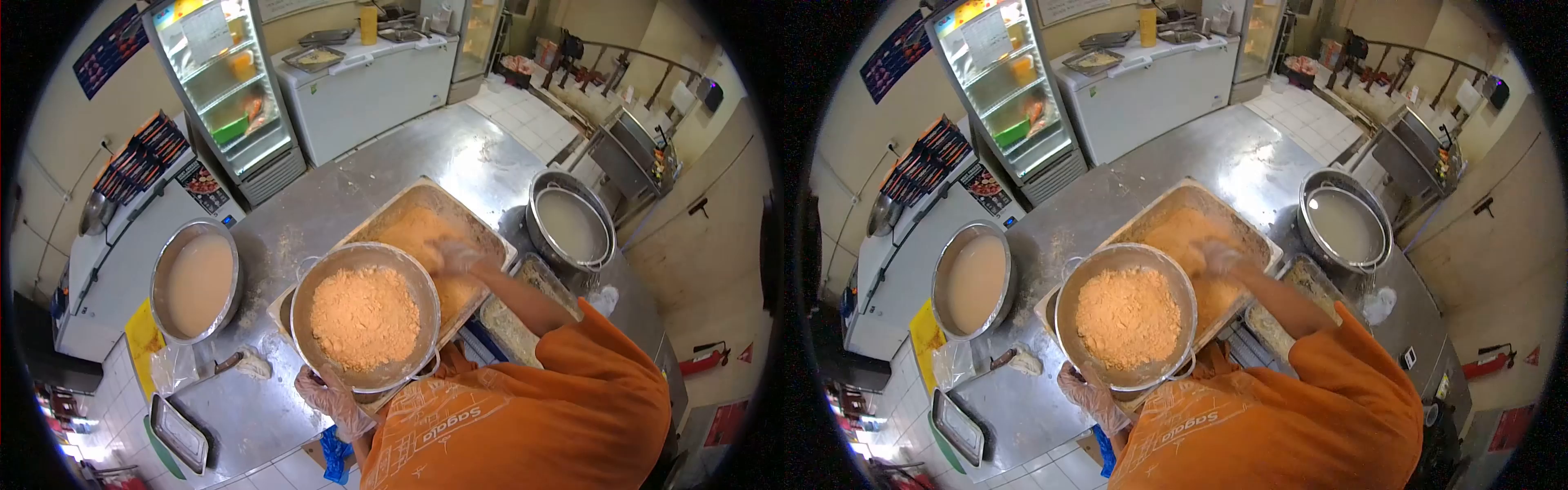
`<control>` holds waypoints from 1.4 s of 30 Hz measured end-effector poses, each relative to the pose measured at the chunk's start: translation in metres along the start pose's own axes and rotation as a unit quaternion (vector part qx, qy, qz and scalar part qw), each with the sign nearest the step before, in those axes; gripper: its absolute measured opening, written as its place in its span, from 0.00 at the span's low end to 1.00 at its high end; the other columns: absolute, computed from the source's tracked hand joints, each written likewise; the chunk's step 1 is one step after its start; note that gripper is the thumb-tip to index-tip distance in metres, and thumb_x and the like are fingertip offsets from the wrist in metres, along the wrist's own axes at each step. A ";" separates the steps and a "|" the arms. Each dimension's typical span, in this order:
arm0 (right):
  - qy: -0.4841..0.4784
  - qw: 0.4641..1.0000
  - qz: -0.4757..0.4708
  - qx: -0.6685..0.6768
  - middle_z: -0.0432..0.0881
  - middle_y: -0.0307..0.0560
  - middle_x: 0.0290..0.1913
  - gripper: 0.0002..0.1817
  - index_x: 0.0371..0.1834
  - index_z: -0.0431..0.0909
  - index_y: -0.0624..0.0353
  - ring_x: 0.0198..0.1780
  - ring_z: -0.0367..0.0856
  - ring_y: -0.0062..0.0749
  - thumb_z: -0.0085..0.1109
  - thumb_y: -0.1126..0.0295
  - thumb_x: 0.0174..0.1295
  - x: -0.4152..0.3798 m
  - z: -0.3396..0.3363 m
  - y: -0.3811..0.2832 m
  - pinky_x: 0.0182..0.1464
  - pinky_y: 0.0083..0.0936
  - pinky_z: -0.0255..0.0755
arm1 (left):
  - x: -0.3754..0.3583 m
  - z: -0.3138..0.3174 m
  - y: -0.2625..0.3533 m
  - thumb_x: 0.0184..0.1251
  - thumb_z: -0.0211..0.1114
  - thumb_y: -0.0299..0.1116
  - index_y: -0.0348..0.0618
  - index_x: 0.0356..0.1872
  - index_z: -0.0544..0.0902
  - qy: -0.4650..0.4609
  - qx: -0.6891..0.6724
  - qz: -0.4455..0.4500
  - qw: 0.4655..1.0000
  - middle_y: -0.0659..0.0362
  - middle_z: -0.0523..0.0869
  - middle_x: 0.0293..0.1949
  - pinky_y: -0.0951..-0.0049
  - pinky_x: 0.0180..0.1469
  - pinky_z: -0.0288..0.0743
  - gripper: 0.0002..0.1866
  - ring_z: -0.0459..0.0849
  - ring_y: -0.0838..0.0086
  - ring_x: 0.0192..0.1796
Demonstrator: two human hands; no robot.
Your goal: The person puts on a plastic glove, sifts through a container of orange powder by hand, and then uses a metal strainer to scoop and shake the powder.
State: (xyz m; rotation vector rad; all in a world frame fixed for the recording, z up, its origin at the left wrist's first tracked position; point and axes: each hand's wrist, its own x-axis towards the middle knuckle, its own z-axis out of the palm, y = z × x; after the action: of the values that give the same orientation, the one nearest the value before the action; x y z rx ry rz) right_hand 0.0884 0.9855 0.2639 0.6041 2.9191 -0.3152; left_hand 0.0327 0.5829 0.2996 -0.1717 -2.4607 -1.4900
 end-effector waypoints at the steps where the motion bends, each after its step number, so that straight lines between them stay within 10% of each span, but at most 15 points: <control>1: -0.027 0.999 -0.022 -0.023 0.73 0.60 0.63 0.39 0.69 0.67 0.55 0.65 0.68 0.55 0.63 0.46 0.57 0.001 0.003 -0.008 0.66 0.40 0.64 | 0.002 0.002 0.005 0.64 0.63 0.30 0.34 0.47 0.76 0.007 -0.014 -0.001 1.000 0.55 0.71 0.39 0.67 0.42 0.67 0.14 0.69 0.69 0.38; 6: -0.133 0.979 0.006 -0.156 0.72 0.63 0.64 0.33 0.63 0.73 0.55 0.67 0.66 0.59 0.66 0.53 0.55 0.015 0.070 -0.038 0.65 0.46 0.64 | 0.001 -0.001 0.005 0.64 0.64 0.30 0.34 0.48 0.77 0.012 -0.023 0.007 1.000 0.55 0.72 0.40 0.67 0.43 0.67 0.15 0.70 0.68 0.40; 10: -0.138 0.989 -0.032 0.037 0.83 0.63 0.48 0.20 0.47 0.84 0.57 0.51 0.82 0.50 0.66 0.60 0.53 0.008 0.064 -0.025 0.50 0.39 0.75 | -0.001 -0.002 0.007 0.63 0.64 0.31 0.32 0.49 0.76 0.001 -0.006 -0.019 1.000 0.52 0.73 0.42 0.65 0.49 0.69 0.17 0.72 0.65 0.45; 16: -0.201 0.978 -0.050 -0.042 0.86 0.52 0.47 0.23 0.54 0.82 0.56 0.43 0.86 0.44 0.62 0.57 0.57 0.033 0.070 0.002 0.46 0.38 0.77 | 0.000 0.001 0.007 0.64 0.62 0.29 0.33 0.45 0.78 0.028 -0.025 0.004 0.999 0.55 0.71 0.39 0.68 0.42 0.67 0.12 0.69 0.69 0.39; 22: -0.089 0.897 0.257 0.347 0.85 0.48 0.33 0.40 0.70 0.68 0.58 0.32 0.83 0.31 0.71 0.55 0.53 -0.021 -0.063 -0.039 0.35 0.25 0.78 | 0.007 -0.004 0.020 0.61 0.62 0.29 0.35 0.43 0.79 0.014 -0.045 -0.036 0.998 0.56 0.71 0.37 0.68 0.41 0.67 0.11 0.70 0.70 0.37; 28: 0.013 0.855 0.030 0.517 0.85 0.49 0.38 0.33 0.61 0.73 0.62 0.28 0.80 0.22 0.70 0.54 0.57 -0.033 -0.097 -0.074 0.27 0.20 0.76 | 0.003 -0.001 0.015 0.59 0.63 0.28 0.36 0.42 0.79 0.027 -0.049 -0.040 0.998 0.57 0.71 0.36 0.70 0.40 0.68 0.11 0.69 0.72 0.36; 32: -0.145 0.890 -0.010 0.433 0.74 0.57 0.64 0.39 0.69 0.65 0.62 0.49 0.82 0.38 0.65 0.49 0.60 -0.048 -0.150 -0.168 0.55 0.29 0.77 | 0.004 -0.004 0.018 0.61 0.63 0.28 0.36 0.43 0.79 0.006 -0.032 -0.031 0.999 0.57 0.70 0.36 0.69 0.42 0.67 0.11 0.69 0.71 0.36; 36: 0.123 0.963 -0.205 0.125 0.75 0.55 0.61 0.33 0.67 0.68 0.55 0.52 0.81 0.45 0.54 0.45 0.65 -0.011 -0.086 -0.153 0.56 0.30 0.76 | 0.003 -0.001 0.016 0.62 0.61 0.28 0.36 0.43 0.78 0.002 -0.060 -0.036 0.998 0.56 0.69 0.36 0.69 0.43 0.65 0.10 0.67 0.70 0.38; 39: -0.113 0.950 -0.022 0.289 0.77 0.54 0.56 0.27 0.61 0.72 0.55 0.55 0.77 0.42 0.54 0.48 0.66 -0.004 -0.159 -0.135 0.59 0.27 0.73 | 0.001 -0.003 0.014 0.62 0.61 0.28 0.35 0.42 0.78 0.004 -0.049 -0.033 0.998 0.57 0.69 0.36 0.69 0.42 0.65 0.10 0.68 0.70 0.38; 42: -0.015 0.975 0.037 0.220 0.73 0.54 0.61 0.31 0.65 0.68 0.56 0.61 0.72 0.45 0.54 0.47 0.66 0.024 -0.120 -0.080 0.64 0.31 0.69 | 0.003 -0.002 0.011 0.60 0.64 0.28 0.35 0.42 0.79 0.012 -0.037 -0.016 0.999 0.57 0.71 0.36 0.69 0.40 0.67 0.11 0.69 0.71 0.36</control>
State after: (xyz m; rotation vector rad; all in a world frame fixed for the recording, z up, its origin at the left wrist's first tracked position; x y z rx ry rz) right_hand 0.0228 0.9510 0.3898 0.7511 2.7959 -0.9670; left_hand 0.0331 0.5865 0.3108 -0.1267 -2.4021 -1.5884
